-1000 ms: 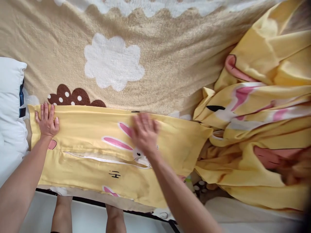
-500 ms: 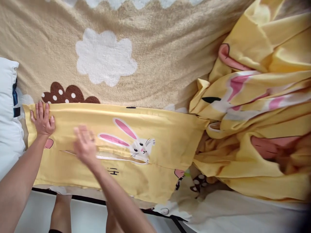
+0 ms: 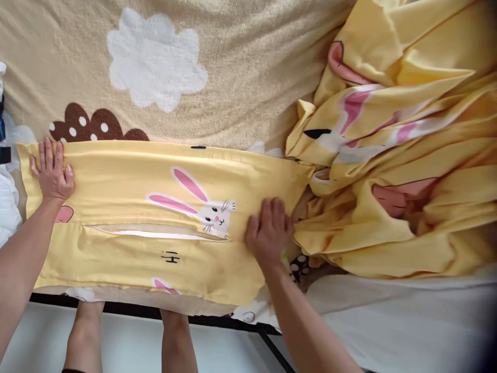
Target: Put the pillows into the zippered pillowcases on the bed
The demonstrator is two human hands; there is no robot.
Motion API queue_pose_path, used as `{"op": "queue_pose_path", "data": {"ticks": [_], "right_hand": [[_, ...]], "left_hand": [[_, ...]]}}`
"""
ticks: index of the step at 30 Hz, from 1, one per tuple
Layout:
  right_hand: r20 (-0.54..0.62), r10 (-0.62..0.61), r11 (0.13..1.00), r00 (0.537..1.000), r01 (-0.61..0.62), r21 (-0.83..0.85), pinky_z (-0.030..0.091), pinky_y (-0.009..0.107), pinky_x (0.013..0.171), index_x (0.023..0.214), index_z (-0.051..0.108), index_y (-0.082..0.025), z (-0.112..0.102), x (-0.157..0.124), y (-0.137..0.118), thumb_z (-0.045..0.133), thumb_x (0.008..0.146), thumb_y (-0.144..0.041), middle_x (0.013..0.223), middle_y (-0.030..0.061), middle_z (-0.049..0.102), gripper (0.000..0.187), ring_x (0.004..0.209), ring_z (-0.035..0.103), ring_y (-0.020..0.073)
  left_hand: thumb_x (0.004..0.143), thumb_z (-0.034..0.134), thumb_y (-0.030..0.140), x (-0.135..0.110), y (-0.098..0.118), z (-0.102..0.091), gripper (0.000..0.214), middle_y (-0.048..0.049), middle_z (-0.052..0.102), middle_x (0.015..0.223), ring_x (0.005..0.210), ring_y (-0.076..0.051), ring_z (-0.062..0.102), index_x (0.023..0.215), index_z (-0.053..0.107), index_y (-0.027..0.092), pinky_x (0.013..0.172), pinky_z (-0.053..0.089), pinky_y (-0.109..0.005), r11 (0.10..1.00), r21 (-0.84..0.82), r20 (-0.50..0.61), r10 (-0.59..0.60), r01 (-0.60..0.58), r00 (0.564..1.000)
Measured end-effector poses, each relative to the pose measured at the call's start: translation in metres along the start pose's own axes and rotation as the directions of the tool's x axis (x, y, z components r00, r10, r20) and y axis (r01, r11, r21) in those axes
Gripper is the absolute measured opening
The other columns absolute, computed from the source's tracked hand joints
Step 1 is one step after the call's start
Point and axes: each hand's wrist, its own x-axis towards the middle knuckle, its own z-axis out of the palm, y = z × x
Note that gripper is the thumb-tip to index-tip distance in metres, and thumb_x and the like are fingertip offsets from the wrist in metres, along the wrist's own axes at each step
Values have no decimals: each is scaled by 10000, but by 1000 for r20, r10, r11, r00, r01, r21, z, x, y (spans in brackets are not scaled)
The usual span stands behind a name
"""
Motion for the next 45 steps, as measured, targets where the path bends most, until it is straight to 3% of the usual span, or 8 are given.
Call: {"op": "queue_pose_path", "data": {"ticks": [4, 10, 16, 20, 25, 33, 40, 45], "right_hand": [[-54, 118, 993, 991, -119, -14, 326, 547, 1098, 1476, 408, -72, -19, -18, 37, 323, 1002, -403, 1511, 241, 425, 585, 1417, 391, 327], [-86, -315, 884, 945, 326, 337, 334, 416, 1077, 1402, 482, -258, -27, -54, -131, 436, 937, -187, 1341, 90, 601, 472, 1302, 498, 225], [83, -258, 879, 963, 198, 434, 350, 391, 921, 1118, 598, -149, -10, -94, -248, 509, 880, -221, 1092, 125, 641, 265, 1001, 519, 245], [203, -369, 848, 907, 239, 472, 349, 385, 892, 1088, 587, -167, -13, -114, -242, 531, 859, -226, 1025, 89, 636, 243, 951, 487, 241], [333, -501, 783, 799, 255, 568, 379, 386, 872, 1040, 589, -173, -35, -135, -237, 576, 833, -243, 994, 86, 628, 219, 955, 504, 242], [-226, 30, 966, 974, 30, 258, 391, 449, 976, 1304, 509, -203, -99, -94, -82, 538, 899, -278, 1244, 154, 579, 413, 1179, 524, 275], [-374, 677, 703, 634, -707, 76, 262, 668, 993, 1489, 335, -74, -162, -34, 99, 806, 614, -482, 1462, 322, 356, 1073, 1271, 376, 480], [-293, 868, 466, 400, -861, 204, 354, 592, 953, 1296, 562, -13, -187, -29, 134, 676, 650, -46, 1180, 315, 610, 656, 1146, 544, 450]], "left_hand": [[975, 337, 507, 3, -1, -8, 692, -52, 127, 1660, 1515, -352, 121, 1549, 265, 127, 1213, 2, -594, 999, 26, 24, 29, -30, 999], [1008, 361, 376, -52, 59, -17, 595, -64, 220, 1634, 1500, -288, 239, 1560, 245, 189, 1224, 56, -549, 975, -31, -1, 221, -221, 975], [1006, 392, 279, -98, 157, 20, 507, -67, 366, 1563, 1452, -197, 362, 1508, 370, 344, 1234, 68, -442, 710, -248, 321, 703, -660, 635], [1006, 381, 251, -83, 165, 38, 516, -52, 370, 1566, 1454, -203, 362, 1501, 359, 395, 1221, 58, -481, 753, -238, 343, 656, -613, 672], [1012, 362, 326, -67, 175, 34, 480, -122, 308, 1594, 1488, -258, 294, 1488, 421, 318, 1185, 63, -568, 960, -100, 226, 279, -262, 933], [964, 426, 224, -126, 188, 7, 523, -159, 316, 1595, 1473, -285, 325, 1486, 436, 254, 1171, 118, -516, 983, -93, 97, 169, -160, 981], [895, 505, 104, -255, 188, 1, 551, -165, 563, 1406, 1357, -276, 487, 1431, 481, 229, 1094, 321, -440, 933, -210, 23, 305, -294, 952], [890, 468, 58, -294, 219, 0, 445, -125, 615, 1314, 1273, -242, 549, 1292, 581, 212, 1045, 390, -410, 898, -354, 95, 312, -261, 945]]}}
